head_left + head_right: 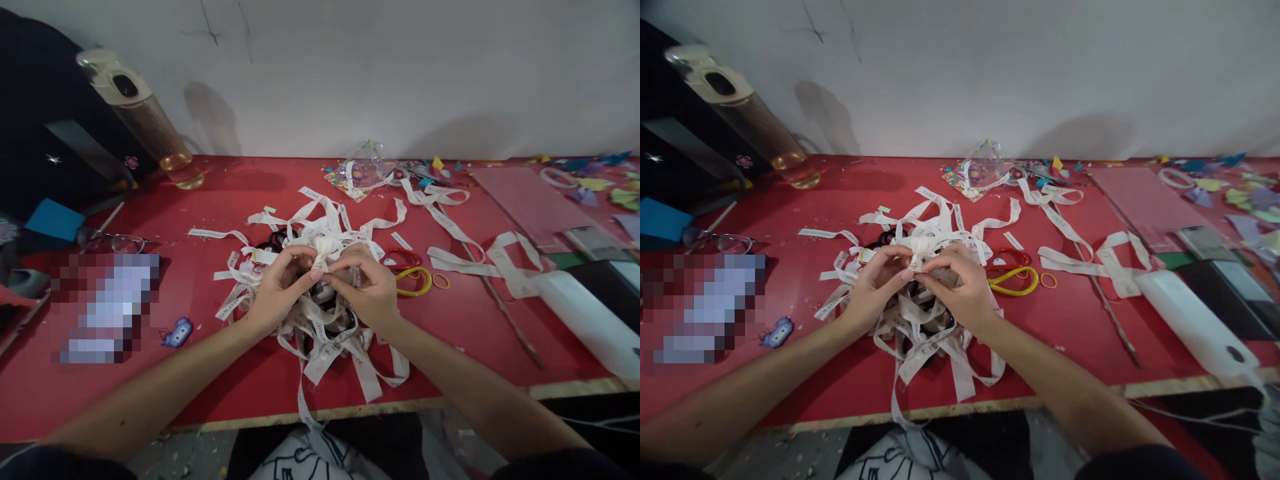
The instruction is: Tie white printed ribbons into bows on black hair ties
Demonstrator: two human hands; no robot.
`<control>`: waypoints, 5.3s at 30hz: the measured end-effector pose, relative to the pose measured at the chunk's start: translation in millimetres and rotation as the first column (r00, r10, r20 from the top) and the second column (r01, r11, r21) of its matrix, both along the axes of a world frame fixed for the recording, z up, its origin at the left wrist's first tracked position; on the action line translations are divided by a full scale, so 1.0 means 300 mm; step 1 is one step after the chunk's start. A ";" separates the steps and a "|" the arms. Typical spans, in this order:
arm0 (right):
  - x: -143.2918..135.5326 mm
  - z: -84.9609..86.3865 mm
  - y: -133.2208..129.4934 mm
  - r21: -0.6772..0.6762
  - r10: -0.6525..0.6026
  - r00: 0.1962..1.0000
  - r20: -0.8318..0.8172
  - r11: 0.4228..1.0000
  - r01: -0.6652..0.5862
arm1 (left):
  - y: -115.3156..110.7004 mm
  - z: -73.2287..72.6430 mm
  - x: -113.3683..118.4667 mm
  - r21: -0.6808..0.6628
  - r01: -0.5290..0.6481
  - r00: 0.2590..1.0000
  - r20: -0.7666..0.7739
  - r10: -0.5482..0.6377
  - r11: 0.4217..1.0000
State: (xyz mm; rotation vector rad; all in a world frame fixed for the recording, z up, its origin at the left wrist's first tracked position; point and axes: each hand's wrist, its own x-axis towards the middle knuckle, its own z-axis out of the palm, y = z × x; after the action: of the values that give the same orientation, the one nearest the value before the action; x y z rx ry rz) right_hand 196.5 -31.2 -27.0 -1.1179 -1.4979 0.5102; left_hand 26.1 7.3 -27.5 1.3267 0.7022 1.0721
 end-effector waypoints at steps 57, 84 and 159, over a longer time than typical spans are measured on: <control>-0.001 0.006 -0.012 -0.265 0.236 0.954 -0.186 0.923 -0.280 | 0.027 0.003 0.007 -0.050 -0.054 0.998 0.010 0.055 0.997; -0.013 0.015 0.002 -0.313 -0.060 0.955 -0.291 0.949 -0.036 | -0.002 -0.004 0.024 0.059 -0.122 0.986 -0.106 0.128 0.991; -0.021 0.026 -0.024 -0.257 0.021 0.999 0.031 0.966 -0.012 | -0.001 -0.004 0.013 0.173 -0.112 0.987 -0.098 0.131 0.979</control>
State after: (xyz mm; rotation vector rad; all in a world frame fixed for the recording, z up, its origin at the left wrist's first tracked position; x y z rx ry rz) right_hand 190.2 -38.3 -19.3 -1.3205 -1.5007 0.7159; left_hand 29.8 7.1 -28.8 1.5102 0.7968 1.1841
